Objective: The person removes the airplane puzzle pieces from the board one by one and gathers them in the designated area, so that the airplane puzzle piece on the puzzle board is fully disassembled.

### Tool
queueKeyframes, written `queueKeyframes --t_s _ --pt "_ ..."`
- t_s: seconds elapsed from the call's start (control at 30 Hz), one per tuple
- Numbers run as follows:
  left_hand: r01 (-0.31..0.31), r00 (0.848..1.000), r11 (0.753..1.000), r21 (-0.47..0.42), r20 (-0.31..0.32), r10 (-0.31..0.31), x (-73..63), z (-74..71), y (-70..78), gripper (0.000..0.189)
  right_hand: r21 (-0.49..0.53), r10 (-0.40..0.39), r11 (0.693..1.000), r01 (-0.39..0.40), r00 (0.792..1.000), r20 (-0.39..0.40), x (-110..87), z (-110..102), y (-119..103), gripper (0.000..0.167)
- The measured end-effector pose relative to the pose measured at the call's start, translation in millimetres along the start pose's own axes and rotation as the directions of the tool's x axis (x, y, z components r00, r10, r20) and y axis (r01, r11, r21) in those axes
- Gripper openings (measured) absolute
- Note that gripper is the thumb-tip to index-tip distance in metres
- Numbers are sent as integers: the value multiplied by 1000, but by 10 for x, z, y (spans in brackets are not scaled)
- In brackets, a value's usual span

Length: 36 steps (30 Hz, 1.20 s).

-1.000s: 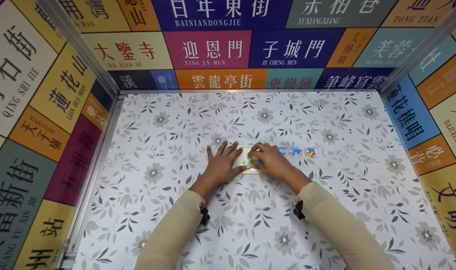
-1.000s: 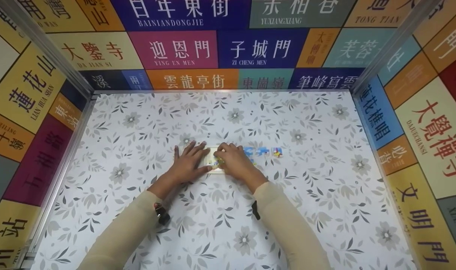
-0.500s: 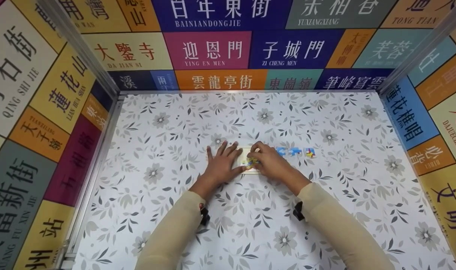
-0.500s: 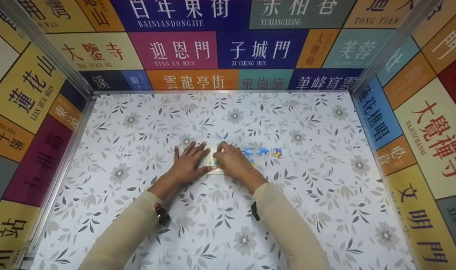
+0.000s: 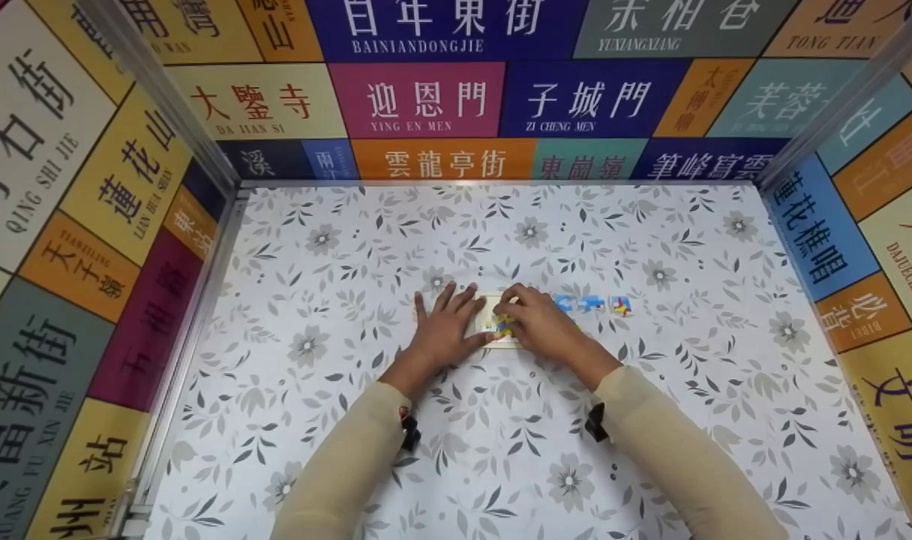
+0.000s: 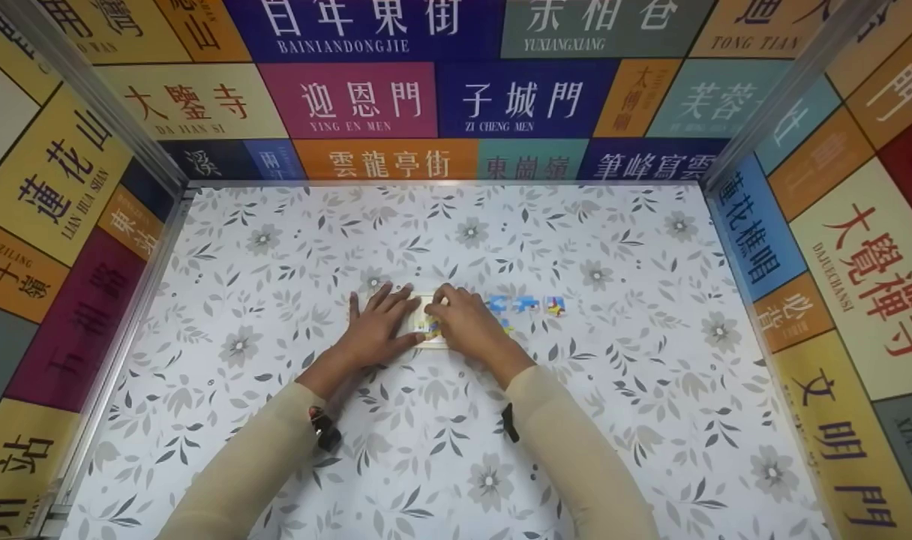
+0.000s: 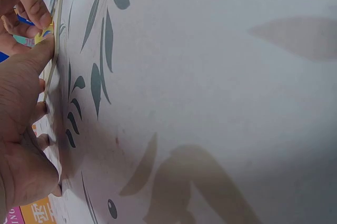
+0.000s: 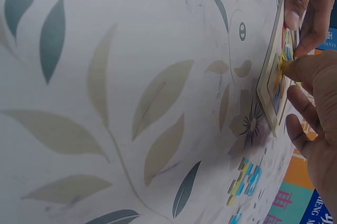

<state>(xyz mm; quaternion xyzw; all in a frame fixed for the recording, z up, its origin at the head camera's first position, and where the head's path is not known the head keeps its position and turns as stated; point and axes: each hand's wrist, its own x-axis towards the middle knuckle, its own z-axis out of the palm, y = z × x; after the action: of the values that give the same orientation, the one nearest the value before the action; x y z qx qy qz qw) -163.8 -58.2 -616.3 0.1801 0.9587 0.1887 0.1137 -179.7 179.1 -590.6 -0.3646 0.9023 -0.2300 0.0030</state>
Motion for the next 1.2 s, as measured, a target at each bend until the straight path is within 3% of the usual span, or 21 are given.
queueKeyframes --t_s 0.33,0.6,0.97,1.2 --pt "-6 1000 1000 -19 -5 6 -16 -4 4 78 -38 -16 999 16 1000 6 -25 -2 23 29" --pt "-6 1000 999 -36 -10 6 -19 -9 5 78 -143 -8 990 8 1000 4 -29 -14 24 27" --pt "-10 1000 999 -52 -9 10 -23 -21 19 77 -85 47 995 -44 998 32 -29 -135 66 25" --pt "-9 1000 999 -32 -6 9 -14 6 -3 80 -82 78 994 -74 996 47 -130 -238 164 19"
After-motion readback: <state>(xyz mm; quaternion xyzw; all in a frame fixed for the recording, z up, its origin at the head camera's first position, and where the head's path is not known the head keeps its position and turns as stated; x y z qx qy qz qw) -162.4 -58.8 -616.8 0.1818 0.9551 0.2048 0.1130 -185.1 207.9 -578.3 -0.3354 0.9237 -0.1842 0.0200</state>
